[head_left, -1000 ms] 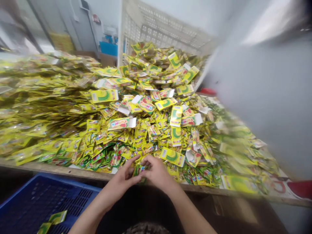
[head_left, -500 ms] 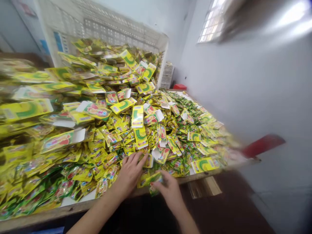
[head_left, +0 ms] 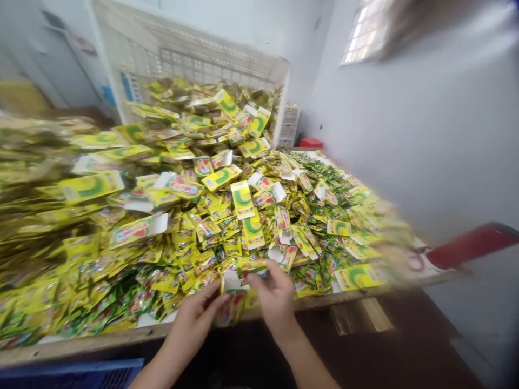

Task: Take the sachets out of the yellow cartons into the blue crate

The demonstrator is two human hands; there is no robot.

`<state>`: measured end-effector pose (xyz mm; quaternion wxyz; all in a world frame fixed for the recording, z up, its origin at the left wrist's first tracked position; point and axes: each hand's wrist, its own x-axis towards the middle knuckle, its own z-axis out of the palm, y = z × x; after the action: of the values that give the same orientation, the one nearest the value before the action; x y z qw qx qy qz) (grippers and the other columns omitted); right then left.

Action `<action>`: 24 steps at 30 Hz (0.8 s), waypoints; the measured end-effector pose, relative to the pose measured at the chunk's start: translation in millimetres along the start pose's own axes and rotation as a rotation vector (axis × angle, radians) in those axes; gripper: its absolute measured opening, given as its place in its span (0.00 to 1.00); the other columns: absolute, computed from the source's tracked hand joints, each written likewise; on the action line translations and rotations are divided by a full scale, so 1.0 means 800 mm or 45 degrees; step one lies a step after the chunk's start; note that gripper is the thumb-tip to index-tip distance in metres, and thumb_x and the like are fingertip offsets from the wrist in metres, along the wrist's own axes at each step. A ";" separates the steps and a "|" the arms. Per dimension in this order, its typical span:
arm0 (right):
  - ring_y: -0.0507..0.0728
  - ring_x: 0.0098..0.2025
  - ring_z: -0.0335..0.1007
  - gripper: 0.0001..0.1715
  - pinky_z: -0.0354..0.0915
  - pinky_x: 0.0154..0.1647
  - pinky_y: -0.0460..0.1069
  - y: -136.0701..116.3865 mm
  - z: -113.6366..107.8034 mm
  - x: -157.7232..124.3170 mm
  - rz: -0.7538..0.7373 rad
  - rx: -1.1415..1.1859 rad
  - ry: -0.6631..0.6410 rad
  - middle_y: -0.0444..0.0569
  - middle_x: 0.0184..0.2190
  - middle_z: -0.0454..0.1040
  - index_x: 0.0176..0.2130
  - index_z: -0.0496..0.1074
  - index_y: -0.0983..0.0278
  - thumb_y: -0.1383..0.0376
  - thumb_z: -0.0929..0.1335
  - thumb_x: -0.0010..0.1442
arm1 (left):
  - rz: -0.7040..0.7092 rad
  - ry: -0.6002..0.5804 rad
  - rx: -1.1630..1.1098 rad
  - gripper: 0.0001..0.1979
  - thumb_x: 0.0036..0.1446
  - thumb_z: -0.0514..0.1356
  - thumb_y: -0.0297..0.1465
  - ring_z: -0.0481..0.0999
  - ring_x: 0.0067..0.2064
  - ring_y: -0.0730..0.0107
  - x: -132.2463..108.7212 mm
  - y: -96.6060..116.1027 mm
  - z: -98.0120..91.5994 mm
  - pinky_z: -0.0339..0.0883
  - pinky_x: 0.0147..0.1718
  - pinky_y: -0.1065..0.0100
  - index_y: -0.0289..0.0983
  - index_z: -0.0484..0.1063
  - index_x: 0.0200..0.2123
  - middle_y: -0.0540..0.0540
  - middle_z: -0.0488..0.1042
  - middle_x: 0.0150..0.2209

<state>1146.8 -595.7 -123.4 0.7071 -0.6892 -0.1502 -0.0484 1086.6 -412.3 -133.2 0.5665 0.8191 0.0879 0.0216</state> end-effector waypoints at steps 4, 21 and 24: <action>0.56 0.38 0.64 0.05 0.59 0.42 0.50 -0.002 0.033 -0.013 -0.202 -0.427 -0.312 0.47 0.32 0.70 0.31 0.69 0.63 0.66 0.67 0.61 | -0.244 -0.114 -0.520 0.19 0.56 0.63 0.42 0.75 0.46 0.57 -0.043 -0.006 0.003 0.68 0.47 0.65 0.38 0.77 0.47 0.44 0.79 0.44; 0.52 0.35 0.68 0.14 0.59 0.35 0.45 -0.014 0.025 -0.036 0.226 -0.494 -1.143 0.41 0.32 0.73 0.40 0.75 0.60 0.73 0.71 0.53 | -0.375 -0.274 -0.922 0.17 0.51 0.69 0.37 0.75 0.42 0.61 -0.124 -0.058 0.029 0.65 0.42 0.66 0.35 0.74 0.42 0.43 0.77 0.40; 0.54 0.39 0.67 0.04 0.60 0.41 0.48 -0.007 0.028 -0.045 0.108 -0.479 -1.109 0.43 0.33 0.73 0.30 0.78 0.61 0.70 0.74 0.53 | -0.355 -0.263 -0.922 0.17 0.52 0.68 0.37 0.75 0.43 0.60 -0.129 -0.063 0.027 0.65 0.44 0.65 0.35 0.75 0.43 0.43 0.77 0.40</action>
<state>1107.8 -579.0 -127.7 0.4426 -0.7670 -0.3931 0.2476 981.6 -432.5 -181.1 0.8220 0.5444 0.1275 -0.1082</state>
